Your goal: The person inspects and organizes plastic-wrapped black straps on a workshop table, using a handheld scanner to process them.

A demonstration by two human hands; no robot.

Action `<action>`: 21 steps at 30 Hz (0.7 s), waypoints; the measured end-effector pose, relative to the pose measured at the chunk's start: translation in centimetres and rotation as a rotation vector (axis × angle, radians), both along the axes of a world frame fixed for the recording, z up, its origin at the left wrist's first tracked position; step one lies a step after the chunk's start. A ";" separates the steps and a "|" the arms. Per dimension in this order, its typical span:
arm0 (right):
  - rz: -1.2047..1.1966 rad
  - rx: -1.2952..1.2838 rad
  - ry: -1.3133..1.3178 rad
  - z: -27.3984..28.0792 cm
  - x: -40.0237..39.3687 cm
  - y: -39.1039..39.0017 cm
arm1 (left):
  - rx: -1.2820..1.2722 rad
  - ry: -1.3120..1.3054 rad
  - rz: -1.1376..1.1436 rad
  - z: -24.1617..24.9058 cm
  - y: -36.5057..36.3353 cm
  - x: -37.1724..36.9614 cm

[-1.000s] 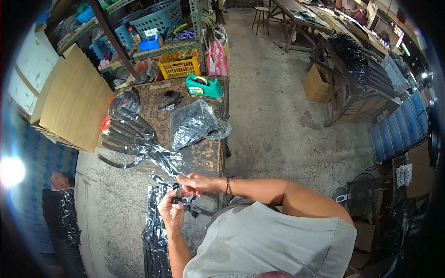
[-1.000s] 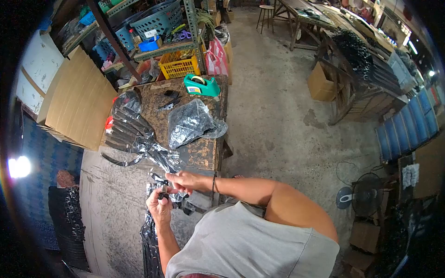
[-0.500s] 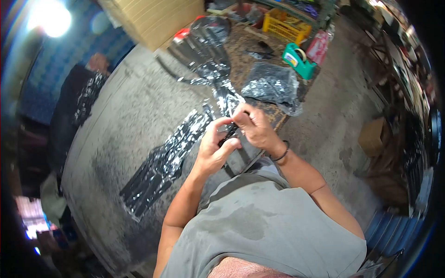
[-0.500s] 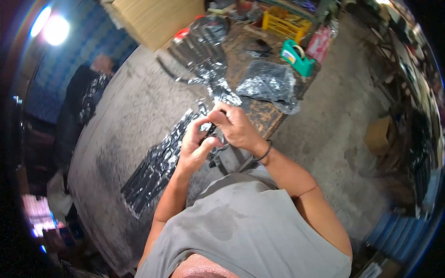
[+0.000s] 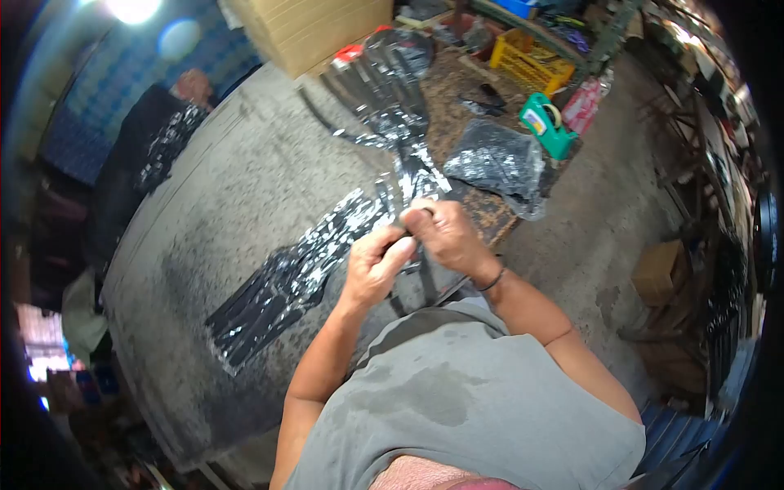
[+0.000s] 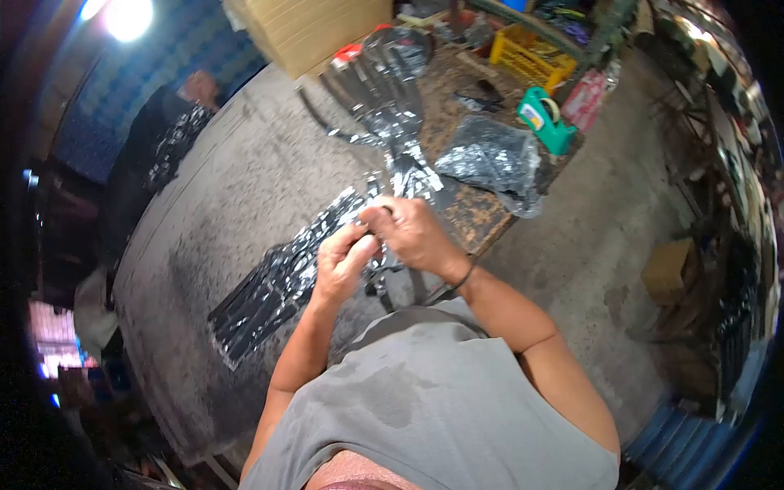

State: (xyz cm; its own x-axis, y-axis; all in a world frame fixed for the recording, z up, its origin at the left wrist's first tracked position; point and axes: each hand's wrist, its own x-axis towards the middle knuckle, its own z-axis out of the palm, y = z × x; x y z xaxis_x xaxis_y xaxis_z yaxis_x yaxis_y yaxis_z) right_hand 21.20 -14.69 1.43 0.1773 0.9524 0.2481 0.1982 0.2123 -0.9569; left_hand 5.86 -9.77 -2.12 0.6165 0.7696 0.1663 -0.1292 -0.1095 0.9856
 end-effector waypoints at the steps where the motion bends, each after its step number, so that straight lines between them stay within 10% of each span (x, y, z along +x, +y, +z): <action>1: 0.003 -0.019 0.008 0.1 -0.2 0.0 | 0.030 0.010 -0.018 -0.1 0.2 -0.1; 11: -0.083 0.335 -0.413 0.6 0.2 0.5 | -0.091 -0.099 -0.041 -0.5 -0.3 0.9; 15: -0.265 0.072 -0.099 0.5 0.0 1.2 | 0.628 0.144 0.295 0.6 0.3 1.0; 21: 0.017 -0.073 0.249 1.0 1.0 0.9 | 0.838 0.184 0.273 2.1 1.3 0.5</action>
